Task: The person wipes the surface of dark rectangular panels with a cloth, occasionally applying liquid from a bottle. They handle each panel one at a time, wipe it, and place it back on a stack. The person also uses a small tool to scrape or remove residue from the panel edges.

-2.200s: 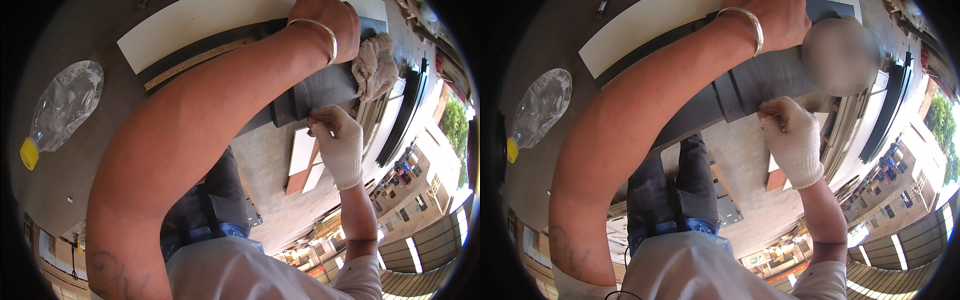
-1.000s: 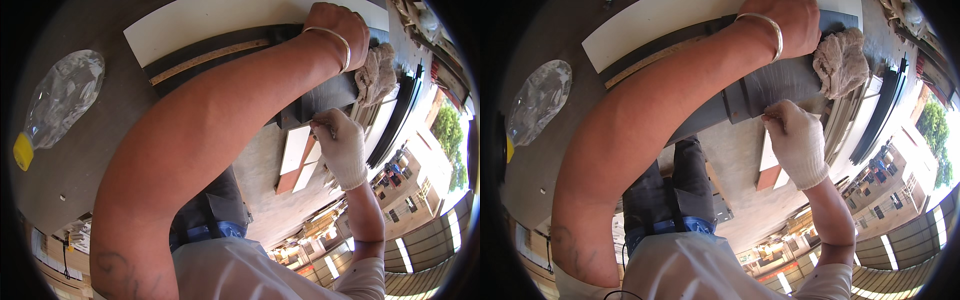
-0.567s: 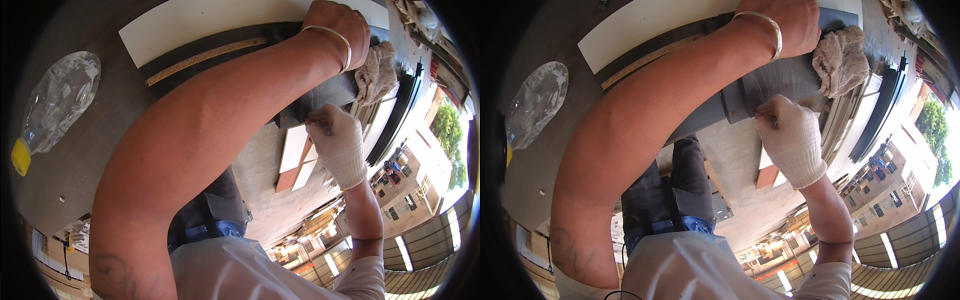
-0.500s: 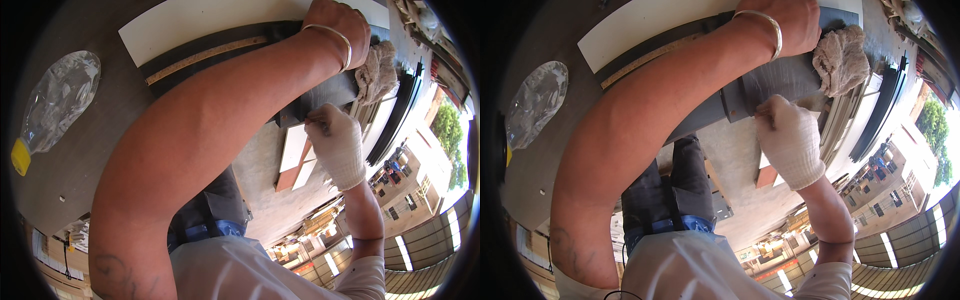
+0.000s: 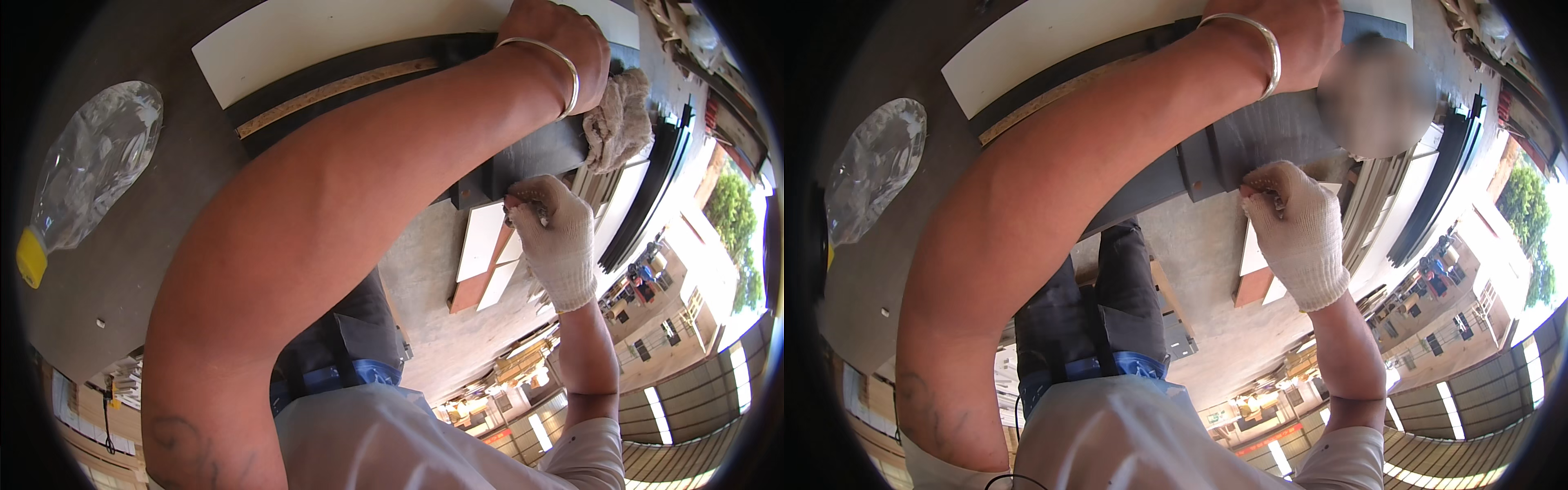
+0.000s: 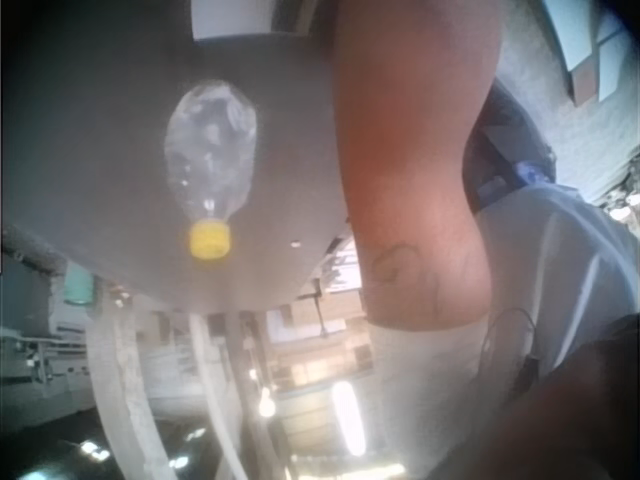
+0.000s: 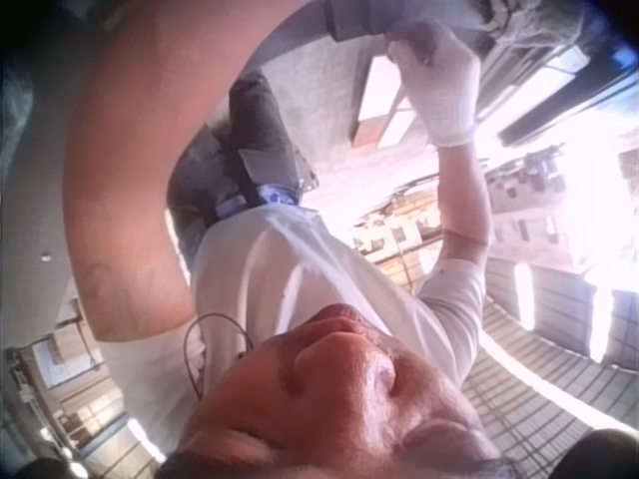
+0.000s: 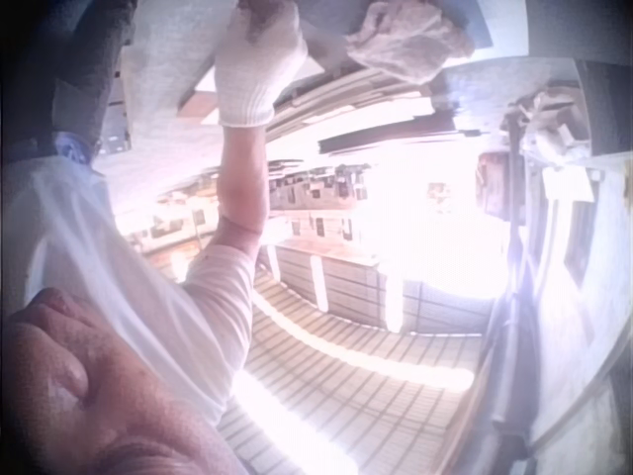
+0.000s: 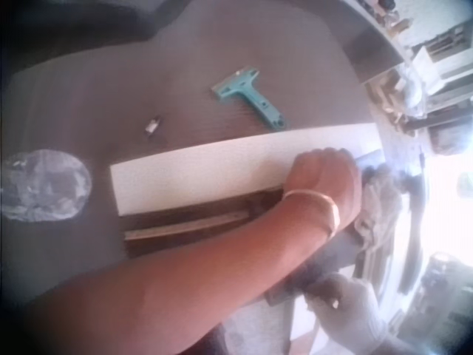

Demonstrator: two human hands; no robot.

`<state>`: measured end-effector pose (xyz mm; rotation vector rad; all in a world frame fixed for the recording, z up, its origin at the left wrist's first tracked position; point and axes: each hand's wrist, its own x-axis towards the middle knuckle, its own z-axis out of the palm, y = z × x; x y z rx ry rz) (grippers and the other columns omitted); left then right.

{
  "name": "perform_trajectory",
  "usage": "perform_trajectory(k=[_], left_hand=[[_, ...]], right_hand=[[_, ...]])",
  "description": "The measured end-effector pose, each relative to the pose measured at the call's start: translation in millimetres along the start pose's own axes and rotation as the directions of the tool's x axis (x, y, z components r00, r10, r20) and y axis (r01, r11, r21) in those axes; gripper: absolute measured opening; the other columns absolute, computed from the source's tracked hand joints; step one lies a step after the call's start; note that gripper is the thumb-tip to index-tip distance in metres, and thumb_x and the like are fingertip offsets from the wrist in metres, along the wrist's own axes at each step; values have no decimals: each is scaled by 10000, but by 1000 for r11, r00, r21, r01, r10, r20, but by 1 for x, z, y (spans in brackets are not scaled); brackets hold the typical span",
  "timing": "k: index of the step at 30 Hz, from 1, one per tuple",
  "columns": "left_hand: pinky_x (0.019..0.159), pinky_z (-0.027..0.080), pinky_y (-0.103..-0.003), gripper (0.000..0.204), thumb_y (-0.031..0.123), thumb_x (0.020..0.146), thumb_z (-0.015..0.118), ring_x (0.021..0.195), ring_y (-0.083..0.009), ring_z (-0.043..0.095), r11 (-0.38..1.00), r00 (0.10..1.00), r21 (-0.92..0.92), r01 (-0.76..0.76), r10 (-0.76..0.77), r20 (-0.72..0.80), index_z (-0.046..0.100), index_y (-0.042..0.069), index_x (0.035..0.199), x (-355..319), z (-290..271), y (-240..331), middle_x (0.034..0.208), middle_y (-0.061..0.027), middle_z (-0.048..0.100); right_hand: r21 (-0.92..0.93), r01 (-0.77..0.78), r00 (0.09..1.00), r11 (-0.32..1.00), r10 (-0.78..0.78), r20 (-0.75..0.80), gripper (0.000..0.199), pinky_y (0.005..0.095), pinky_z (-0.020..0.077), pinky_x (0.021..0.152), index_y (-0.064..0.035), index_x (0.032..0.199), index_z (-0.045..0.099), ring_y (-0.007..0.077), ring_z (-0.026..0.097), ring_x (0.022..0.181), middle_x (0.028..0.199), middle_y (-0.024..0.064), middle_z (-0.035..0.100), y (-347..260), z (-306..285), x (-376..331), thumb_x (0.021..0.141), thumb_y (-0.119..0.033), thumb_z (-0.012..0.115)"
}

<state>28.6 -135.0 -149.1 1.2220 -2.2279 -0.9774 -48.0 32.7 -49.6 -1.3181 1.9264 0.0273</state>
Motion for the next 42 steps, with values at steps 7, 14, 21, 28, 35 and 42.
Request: perform_trajectory(k=[7,14,21,28,35,42], left_hand=[[918,574,-415,256,215,993,576,1085,-277,744,999,999,-31,-18,17,-44,798,108,1060,-1,3,1,1137,-145,777],[917,567,-419,268,216,996,564,1089,-286,738,995,998,-76,59,-59,4,777,86,1091,4,1,4,1129,-158,774],[934,564,-430,270,232,1000,562,1094,-285,735,965,988,215,151,-150,-19,775,92,1088,-1,-8,23,1126,-148,774],[919,584,-399,264,236,1002,577,1062,-284,758,999,999,-43,12,-9,54,794,104,1076,6,11,-4,1115,-140,788],[917,588,-393,269,241,1004,579,1059,-280,762,997,999,-70,23,-25,-23,792,93,1077,1,0,0,1117,-148,789],[883,583,-420,289,272,1006,575,1013,-299,759,1000,997,-3,18,-18,-77,757,73,1108,1,12,1,1092,-151,781]], right_hand=[[-111,59,998,992,-63,-32,97,332,593,692,3,1005,738,261,782,743,828,162,767,-12,1,1,926,-52,751],[-318,82,994,944,-100,-41,85,423,590,669,-28,924,717,363,752,744,791,179,741,-23,6,2,907,-109,735],[-660,96,994,745,-105,25,120,488,573,647,-48,946,658,385,734,718,850,157,742,-26,17,-3,943,-166,679],[-511,436,861,741,-509,-5,189,422,572,660,-16,1097,698,343,738,703,926,160,765,0,3,0,912,-55,707],[-140,125,991,982,-130,-31,86,372,575,668,-6,991,721,316,758,723,794,172,744,0,0,1,917,-50,728],[-218,139,989,966,-147,-21,55,424,579,679,-15,953,709,375,749,762,817,188,741,-12,3,7,926,-62,701]])
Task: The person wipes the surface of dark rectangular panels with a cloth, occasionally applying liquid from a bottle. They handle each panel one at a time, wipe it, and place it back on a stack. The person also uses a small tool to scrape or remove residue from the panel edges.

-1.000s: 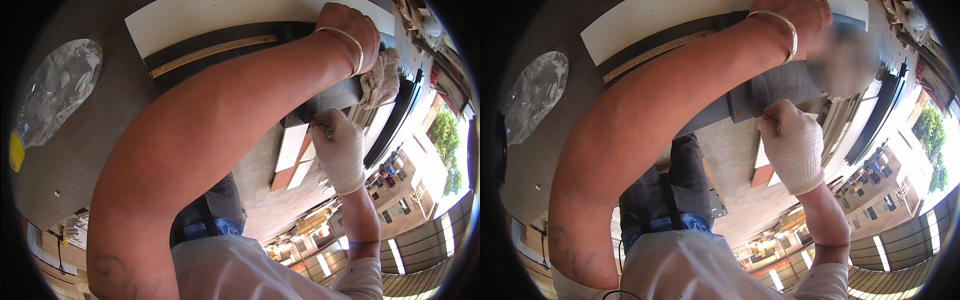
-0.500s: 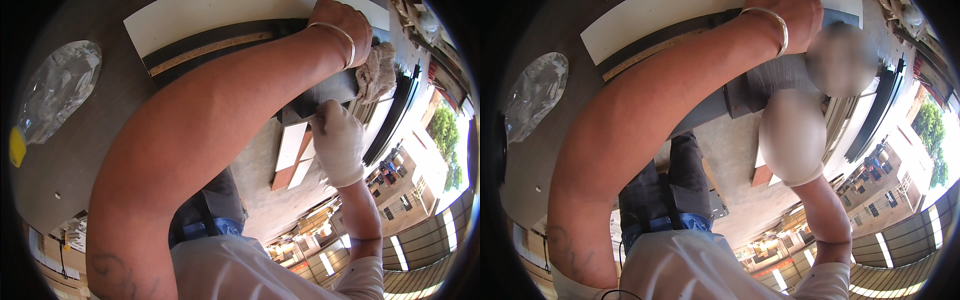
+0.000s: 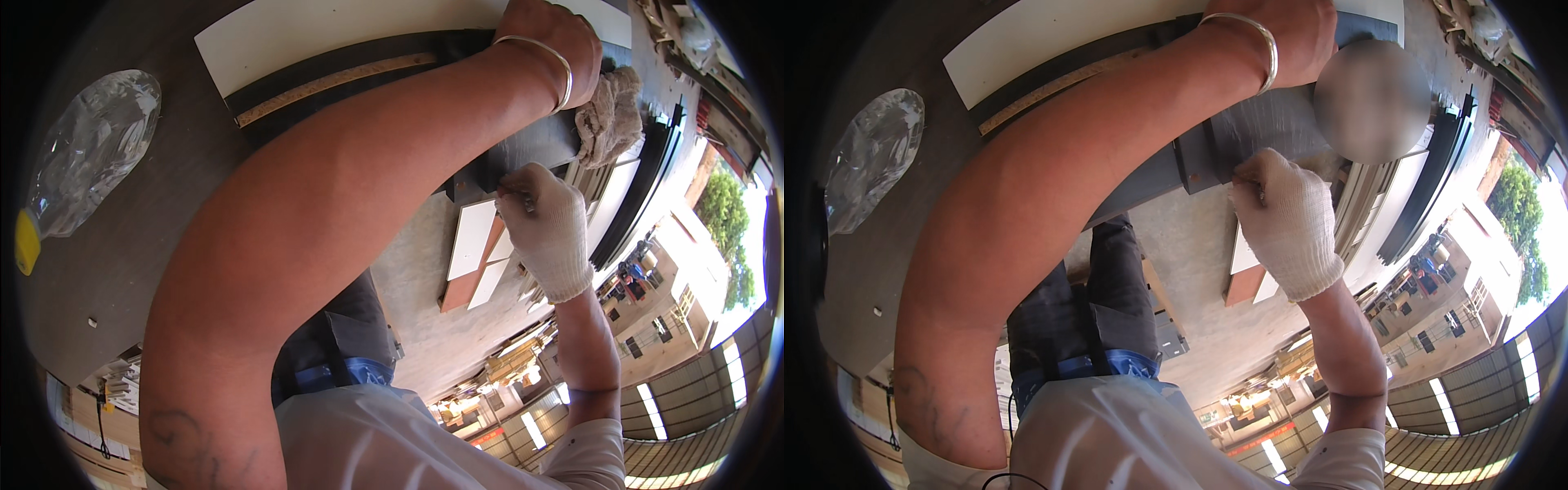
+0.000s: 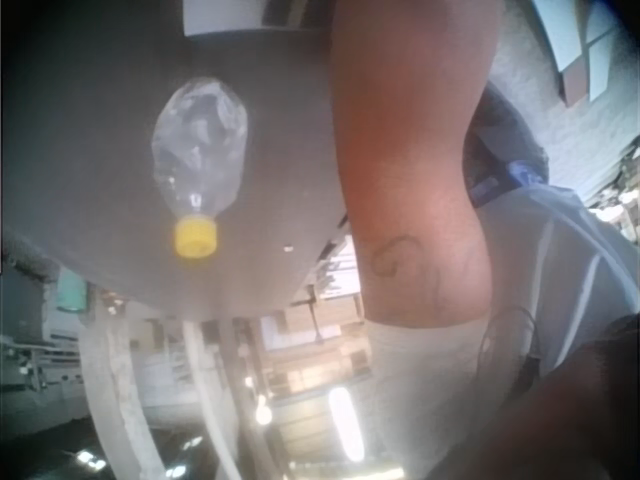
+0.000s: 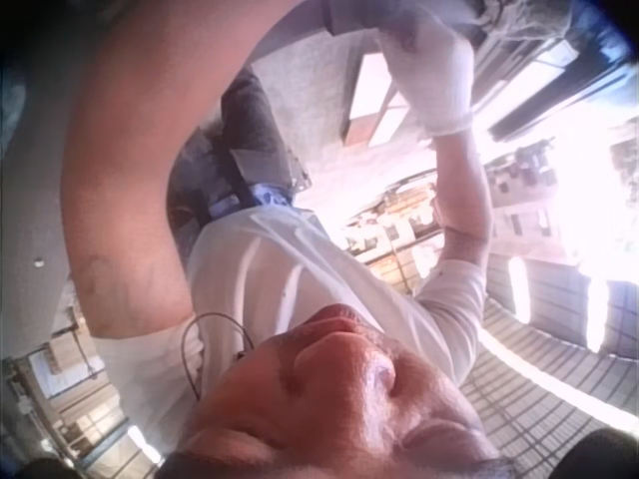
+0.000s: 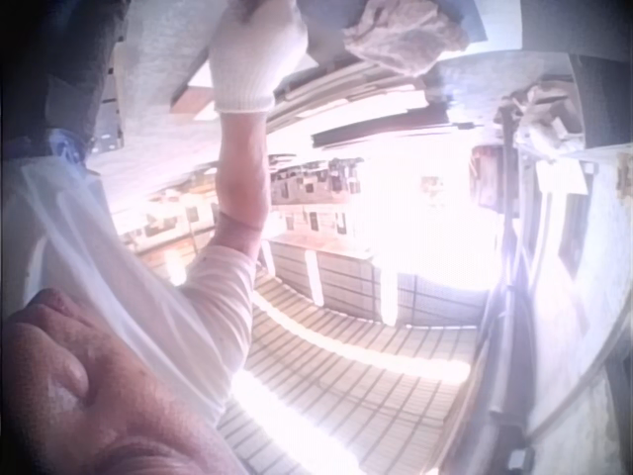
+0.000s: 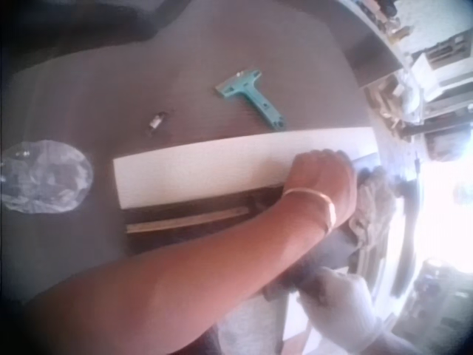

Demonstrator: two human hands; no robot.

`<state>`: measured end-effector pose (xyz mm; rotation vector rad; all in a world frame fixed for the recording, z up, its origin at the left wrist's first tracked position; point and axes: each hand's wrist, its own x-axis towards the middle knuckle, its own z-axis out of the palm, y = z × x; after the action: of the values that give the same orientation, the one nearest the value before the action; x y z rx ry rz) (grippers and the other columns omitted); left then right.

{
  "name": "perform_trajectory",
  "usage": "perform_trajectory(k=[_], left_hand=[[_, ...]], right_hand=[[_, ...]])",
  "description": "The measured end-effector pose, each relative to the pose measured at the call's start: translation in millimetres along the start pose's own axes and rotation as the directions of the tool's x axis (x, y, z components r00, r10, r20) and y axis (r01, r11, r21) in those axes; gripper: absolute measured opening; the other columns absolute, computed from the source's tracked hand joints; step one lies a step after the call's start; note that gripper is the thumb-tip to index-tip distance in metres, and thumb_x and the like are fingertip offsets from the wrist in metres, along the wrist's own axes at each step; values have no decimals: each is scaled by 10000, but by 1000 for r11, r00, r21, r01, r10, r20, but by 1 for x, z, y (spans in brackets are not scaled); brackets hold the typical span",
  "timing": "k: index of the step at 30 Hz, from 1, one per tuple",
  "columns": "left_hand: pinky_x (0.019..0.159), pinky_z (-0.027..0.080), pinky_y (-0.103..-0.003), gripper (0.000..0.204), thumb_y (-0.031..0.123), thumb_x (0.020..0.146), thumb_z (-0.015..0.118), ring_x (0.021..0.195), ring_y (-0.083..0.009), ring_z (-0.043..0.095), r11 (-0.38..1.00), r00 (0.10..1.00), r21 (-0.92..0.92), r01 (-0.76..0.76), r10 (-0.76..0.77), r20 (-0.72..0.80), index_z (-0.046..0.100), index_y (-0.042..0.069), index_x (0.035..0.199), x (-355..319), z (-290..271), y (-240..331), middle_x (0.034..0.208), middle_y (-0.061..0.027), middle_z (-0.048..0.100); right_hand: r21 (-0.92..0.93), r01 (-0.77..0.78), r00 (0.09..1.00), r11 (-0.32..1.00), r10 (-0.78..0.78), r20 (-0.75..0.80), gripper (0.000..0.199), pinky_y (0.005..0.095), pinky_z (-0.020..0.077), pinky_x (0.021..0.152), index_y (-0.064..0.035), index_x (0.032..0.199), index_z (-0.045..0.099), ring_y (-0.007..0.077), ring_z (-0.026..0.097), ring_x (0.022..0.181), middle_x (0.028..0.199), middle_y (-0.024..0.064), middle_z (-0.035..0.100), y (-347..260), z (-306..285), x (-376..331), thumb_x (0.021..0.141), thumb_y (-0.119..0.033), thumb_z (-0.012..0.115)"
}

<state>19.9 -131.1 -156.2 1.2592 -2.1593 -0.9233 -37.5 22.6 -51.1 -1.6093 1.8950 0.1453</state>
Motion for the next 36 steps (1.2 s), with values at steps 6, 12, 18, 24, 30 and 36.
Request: perform_trajectory(k=[6,12,18,24,30,36], left_hand=[[885,591,-424,269,267,1004,581,999,-306,769,1000,998,23,19,-21,66,760,77,1069,2,-10,0,1068,-155,784],[900,595,-440,258,236,1002,568,1006,-335,770,999,996,9,43,-44,81,765,75,1050,1,-12,-3,1059,-182,785],[894,596,-435,271,234,1002,565,1029,-338,764,996,993,90,-11,0,116,755,60,1086,2,-16,-2,1088,-181,780],[900,601,-433,281,236,1012,559,1047,-340,767,977,991,201,-67,42,125,758,48,1073,0,-18,-1,1101,-184,784],[927,598,-457,309,265,1019,547,1056,-364,764,992,986,109,66,-82,147,763,44,1039,2,-24,3,1099,-220,782],[939,593,-476,375,327,1032,527,1050,-398,754,986,989,168,20,-44,142,727,11,1059,-3,-30,3,1081,-237,775]], right_hand=[[-82,67,997,994,-69,-17,29,472,573,685,-42,929,695,396,730,771,819,185,732,-3,5,-7,922,-69,701],[206,-1,991,979,29,-132,75,380,592,686,-38,982,735,300,774,780,867,146,774,8,13,-20,916,-25,702],[246,-118,987,962,141,-79,90,331,577,673,-1,984,752,255,767,726,852,162,775,21,11,-16,931,-72,738],[230,-173,985,958,172,25,145,381,580,681,-2,984,756,315,764,741,839,186,763,17,2,-6,921,-132,756],[94,-52,999,994,52,1,128,339,570,634,41,975,737,207,747,675,788,160,756,11,6,-4,927,-77,743],[340,-127,991,932,110,71,157,458,579,638,-77,915,735,370,728,693,758,158,727,2,54,-57,935,-231,756]])
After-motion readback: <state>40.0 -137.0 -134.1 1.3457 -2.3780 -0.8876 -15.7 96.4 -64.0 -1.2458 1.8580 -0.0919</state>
